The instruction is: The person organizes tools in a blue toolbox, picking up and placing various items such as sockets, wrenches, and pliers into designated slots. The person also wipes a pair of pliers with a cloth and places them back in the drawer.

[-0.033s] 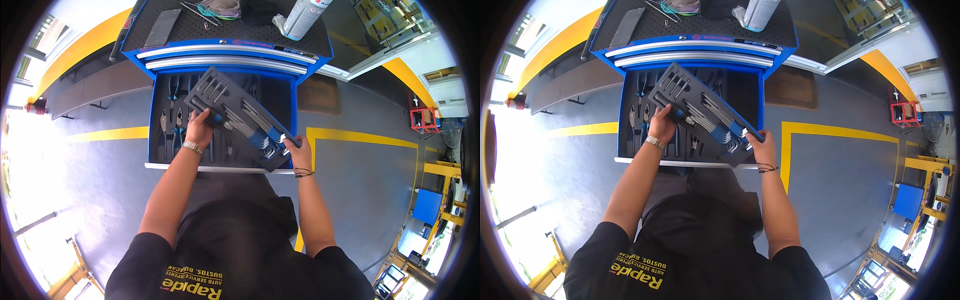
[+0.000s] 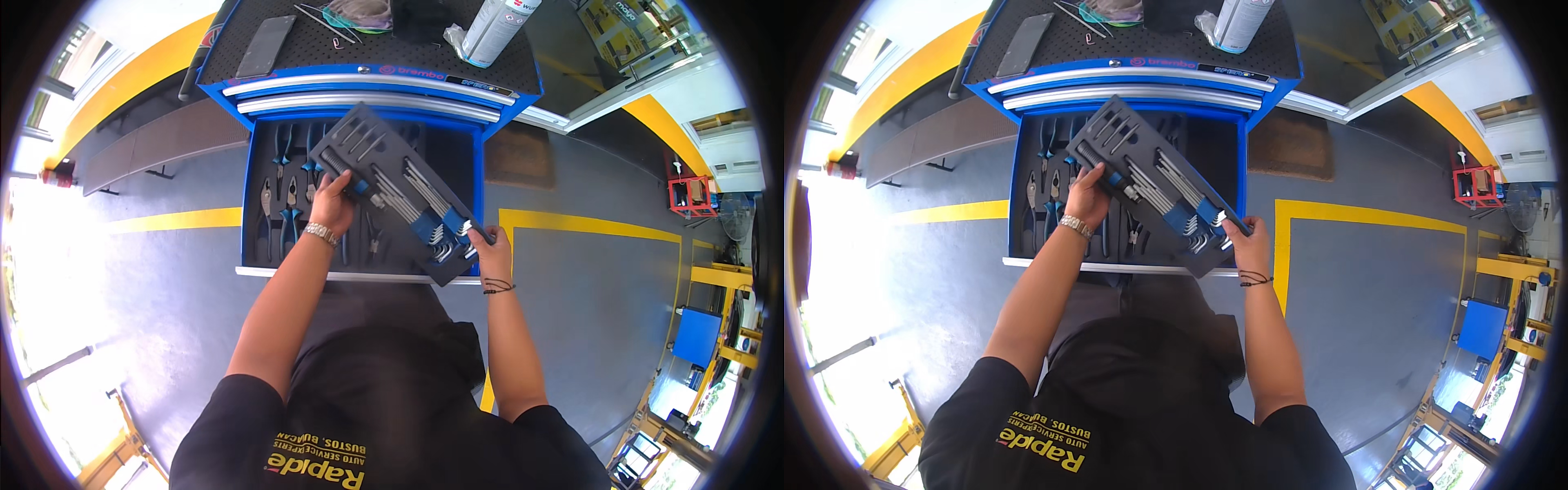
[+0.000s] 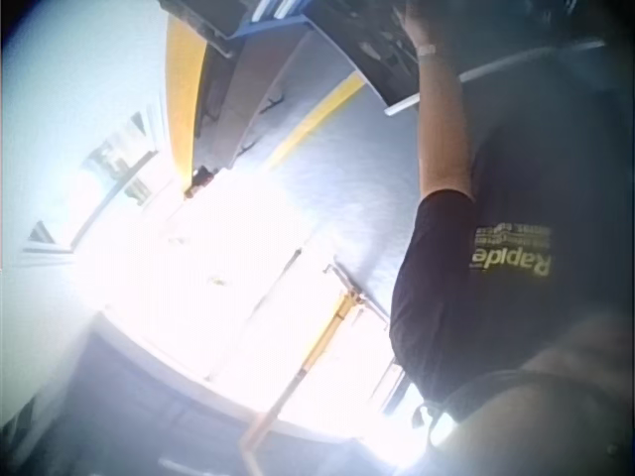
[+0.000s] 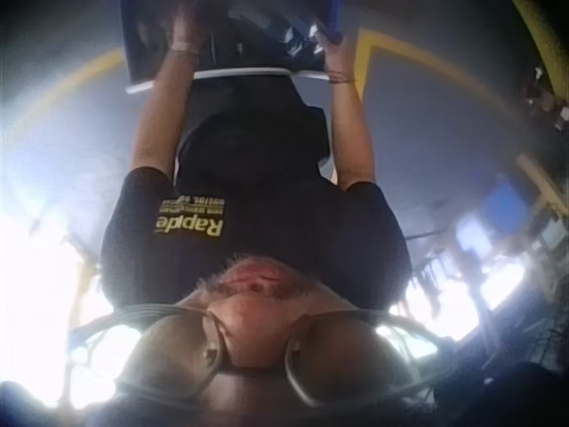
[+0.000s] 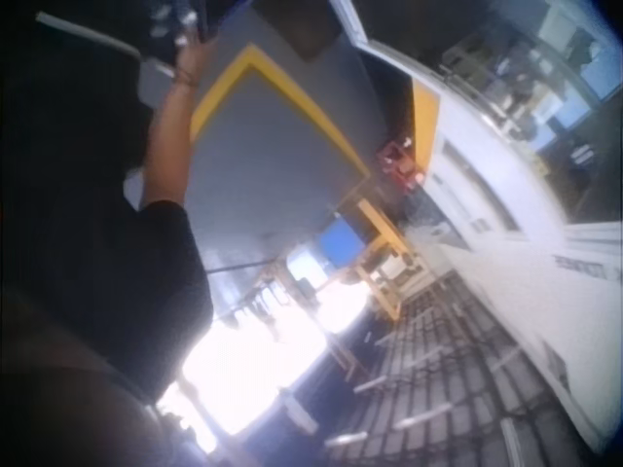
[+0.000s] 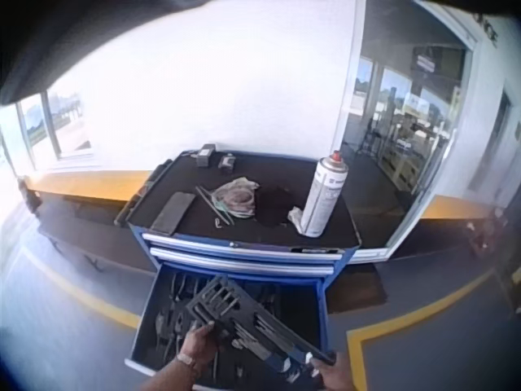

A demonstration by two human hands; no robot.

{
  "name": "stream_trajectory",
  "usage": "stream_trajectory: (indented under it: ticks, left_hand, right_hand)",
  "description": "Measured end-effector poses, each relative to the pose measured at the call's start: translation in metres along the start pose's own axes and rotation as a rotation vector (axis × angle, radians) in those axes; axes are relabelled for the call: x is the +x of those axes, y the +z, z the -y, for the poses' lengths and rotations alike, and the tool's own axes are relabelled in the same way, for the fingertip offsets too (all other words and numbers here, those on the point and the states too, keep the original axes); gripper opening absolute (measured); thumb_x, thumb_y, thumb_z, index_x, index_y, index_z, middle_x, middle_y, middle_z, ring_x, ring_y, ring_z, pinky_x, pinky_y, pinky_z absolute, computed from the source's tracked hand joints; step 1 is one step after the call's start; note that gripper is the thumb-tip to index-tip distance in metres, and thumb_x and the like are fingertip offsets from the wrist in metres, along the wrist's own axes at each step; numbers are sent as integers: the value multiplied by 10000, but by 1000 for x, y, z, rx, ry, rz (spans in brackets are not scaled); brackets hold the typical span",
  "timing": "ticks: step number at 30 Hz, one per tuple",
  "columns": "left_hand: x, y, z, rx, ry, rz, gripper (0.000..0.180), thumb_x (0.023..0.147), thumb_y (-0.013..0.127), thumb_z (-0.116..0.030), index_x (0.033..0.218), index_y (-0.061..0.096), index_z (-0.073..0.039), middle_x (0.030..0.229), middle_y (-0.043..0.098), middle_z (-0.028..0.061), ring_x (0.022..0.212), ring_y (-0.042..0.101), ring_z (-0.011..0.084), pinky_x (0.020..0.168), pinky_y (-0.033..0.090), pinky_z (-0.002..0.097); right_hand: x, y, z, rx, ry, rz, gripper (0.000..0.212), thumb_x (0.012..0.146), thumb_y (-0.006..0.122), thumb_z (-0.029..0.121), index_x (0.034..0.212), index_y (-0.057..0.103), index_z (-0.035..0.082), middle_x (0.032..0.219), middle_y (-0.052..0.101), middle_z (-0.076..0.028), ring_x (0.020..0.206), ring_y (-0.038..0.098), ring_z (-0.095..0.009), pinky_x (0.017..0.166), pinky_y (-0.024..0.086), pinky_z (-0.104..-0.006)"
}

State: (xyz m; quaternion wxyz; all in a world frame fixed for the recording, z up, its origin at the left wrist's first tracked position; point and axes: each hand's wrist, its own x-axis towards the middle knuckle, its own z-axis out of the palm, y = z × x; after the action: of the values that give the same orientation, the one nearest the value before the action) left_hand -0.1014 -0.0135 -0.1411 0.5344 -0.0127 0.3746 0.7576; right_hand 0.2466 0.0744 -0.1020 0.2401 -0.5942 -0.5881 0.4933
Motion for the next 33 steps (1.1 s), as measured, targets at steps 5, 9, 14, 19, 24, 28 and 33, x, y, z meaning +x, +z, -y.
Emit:
stream_trajectory:
  ticks: [5, 9, 14, 19, 24, 28, 33]
  left_hand:
    - [15, 93, 42, 10, -179, 134, 642, 989, 599, -27, 1568, 353, -156, 1439, 562, 121, 1297, 574, 301, 1106, 457, 514]
    - [41, 112, 79, 195, -306, 235, 882, 963, 625, -20, 1683, 141, -179, 1557, 475, 158, 1391, 512, 312, 1101, 465, 515]
    - [47, 125, 110, 279, -412, 86, 1000, 941, 685, -78, 1696, 31, -128, 1568, 479, 175, 1426, 484, 285, 1170, 396, 488]
    - [38, 58, 119, 415, -450, 229, 971, 963, 686, -107, 1690, 43, -101, 1509, 532, 145, 1281, 601, 278, 1103, 455, 486]
    - [-15, 47, 111, 869, -554, 467, 1098, 963, 732, -161, 1688, -94, -154, 1493, 553, 167, 1285, 599, 255, 1039, 513, 411]
    - [-31, 35, 115, 897, -440, 530, 1140, 965, 749, -177, 1674, -143, -147, 1441, 587, 175, 1228, 625, 248, 992, 546, 398]
    - [-32, 40, 111, 912, -555, 478, 1125, 983, 733, -194, 1672, -157, -183, 1375, 639, 186, 1155, 681, 259, 958, 581, 416]
  right_hand:
    - [-44, -27, -42, 210, 59, -193, 672, 872, 840, 515, 1158, 607, -47, 956, 635, -74, 842, 593, -158, 734, 491, -301]
    - [-54, -23, -76, 410, 206, -285, 664, 911, 808, 499, 1201, 585, -55, 986, 640, -87, 798, 611, -160, 658, 511, -286]
    - [-56, -9, -86, 293, 294, -344, 668, 972, 735, 501, 1251, 550, -78, 1027, 650, -137, 799, 654, -175, 598, 537, -306]
    - [-45, 12, -68, 378, 292, -293, 668, 994, 712, 466, 1316, 497, -79, 1047, 649, -168, 843, 689, -214, 664, 607, -344]
    - [-39, -21, -50, -35, 83, 77, 827, 938, 767, 451, 1481, 412, -63, 1161, 686, -217, 908, 719, -265, 750, 583, -390]
    - [-35, -39, -64, -430, -305, 244, 958, 844, 851, 461, 1506, 394, -58, 1130, 706, -245, 836, 723, -310, 795, 579, -426]
    - [-35, -37, -62, -511, -228, 260, 967, 825, 859, 476, 1511, 411, -37, 1067, 730, -239, 807, 727, -337, 766, 568, -420]
